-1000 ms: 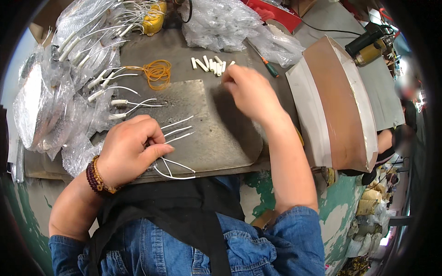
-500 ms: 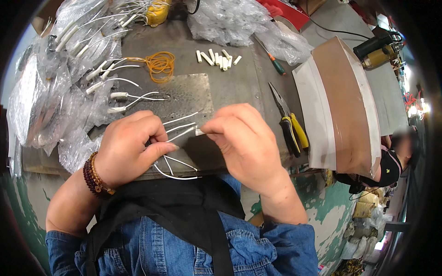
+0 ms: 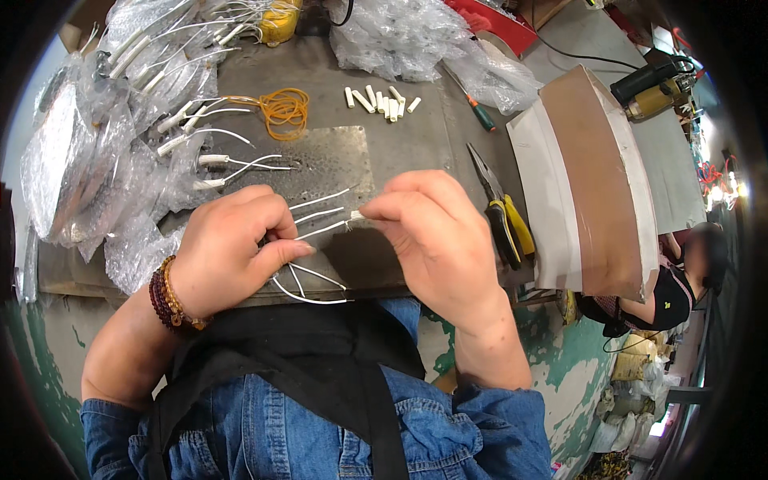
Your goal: Assembling LED light components by inserting wires into housings and using pliers.
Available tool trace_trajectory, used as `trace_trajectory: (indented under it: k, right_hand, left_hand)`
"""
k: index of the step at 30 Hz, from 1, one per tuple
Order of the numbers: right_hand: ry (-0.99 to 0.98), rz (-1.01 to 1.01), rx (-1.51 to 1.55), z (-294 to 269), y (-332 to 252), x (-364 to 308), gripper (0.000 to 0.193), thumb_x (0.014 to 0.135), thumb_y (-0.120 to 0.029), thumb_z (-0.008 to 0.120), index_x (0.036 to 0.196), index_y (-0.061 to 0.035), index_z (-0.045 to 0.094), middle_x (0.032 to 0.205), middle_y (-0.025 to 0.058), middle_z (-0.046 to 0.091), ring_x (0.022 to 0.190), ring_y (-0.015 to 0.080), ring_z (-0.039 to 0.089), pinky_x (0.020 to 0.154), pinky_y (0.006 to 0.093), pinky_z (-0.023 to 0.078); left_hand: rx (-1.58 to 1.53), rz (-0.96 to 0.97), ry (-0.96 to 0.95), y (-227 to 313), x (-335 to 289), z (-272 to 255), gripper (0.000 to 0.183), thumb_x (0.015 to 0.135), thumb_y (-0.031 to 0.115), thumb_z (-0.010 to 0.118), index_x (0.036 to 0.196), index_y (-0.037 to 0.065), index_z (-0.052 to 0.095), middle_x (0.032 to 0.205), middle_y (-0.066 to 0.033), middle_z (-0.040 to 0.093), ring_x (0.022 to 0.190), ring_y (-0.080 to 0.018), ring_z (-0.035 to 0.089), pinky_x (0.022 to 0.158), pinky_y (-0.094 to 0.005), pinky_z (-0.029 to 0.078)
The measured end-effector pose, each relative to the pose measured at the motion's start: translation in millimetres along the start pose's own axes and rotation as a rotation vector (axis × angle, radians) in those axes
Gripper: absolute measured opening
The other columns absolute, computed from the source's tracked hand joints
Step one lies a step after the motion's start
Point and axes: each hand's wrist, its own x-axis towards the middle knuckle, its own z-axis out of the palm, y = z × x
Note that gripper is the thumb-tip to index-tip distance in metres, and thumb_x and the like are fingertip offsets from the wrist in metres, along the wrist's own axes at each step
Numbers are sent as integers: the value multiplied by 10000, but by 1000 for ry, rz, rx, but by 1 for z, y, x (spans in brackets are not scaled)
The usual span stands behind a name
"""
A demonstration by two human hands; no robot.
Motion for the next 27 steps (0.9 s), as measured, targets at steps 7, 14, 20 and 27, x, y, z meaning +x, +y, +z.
trace_trajectory:
  k: [7, 14, 20, 27]
  right_hand:
    - [-116, -46, 107, 15, -2, 2, 278, 696, 85, 751, 936, -39, 689, 905, 93, 647, 856, 279, 642, 694, 355, 524]
    - [-173, -136, 29, 40, 4, 2, 196, 736, -6, 685, 925, -59, 676, 888, 71, 651, 851, 272, 643, 736, 362, 534]
    - [-287, -177, -117, 56, -5, 6, 180, 773, -80, 640, 953, -94, 648, 871, 55, 620, 826, 262, 639, 721, 367, 533]
    - [-121, -154, 190, 60, -20, 13, 228, 648, 13, 805, 838, -64, 705, 824, 64, 691, 768, 256, 665, 661, 342, 536]
  left_hand:
    - [-6, -13, 14, -2, -3, 1, 238, 791, 179, 799, 754, 70, 590, 748, -85, 593, 711, -298, 612, 615, -395, 475]
    - [367, 145, 79, 21, -23, -47, 564, 711, 394, 842, 1118, 51, 655, 1058, -141, 633, 1018, -345, 611, 900, -429, 463]
    - [447, -31, -33, 0, -64, -45, 826, 516, 332, 912, 1226, 35, 613, 1132, -136, 611, 1081, -364, 573, 976, -467, 416]
    - [408, 88, 53, 15, -63, -42, 784, 483, 162, 845, 1219, 16, 619, 1101, -106, 600, 1046, -318, 589, 857, -435, 490]
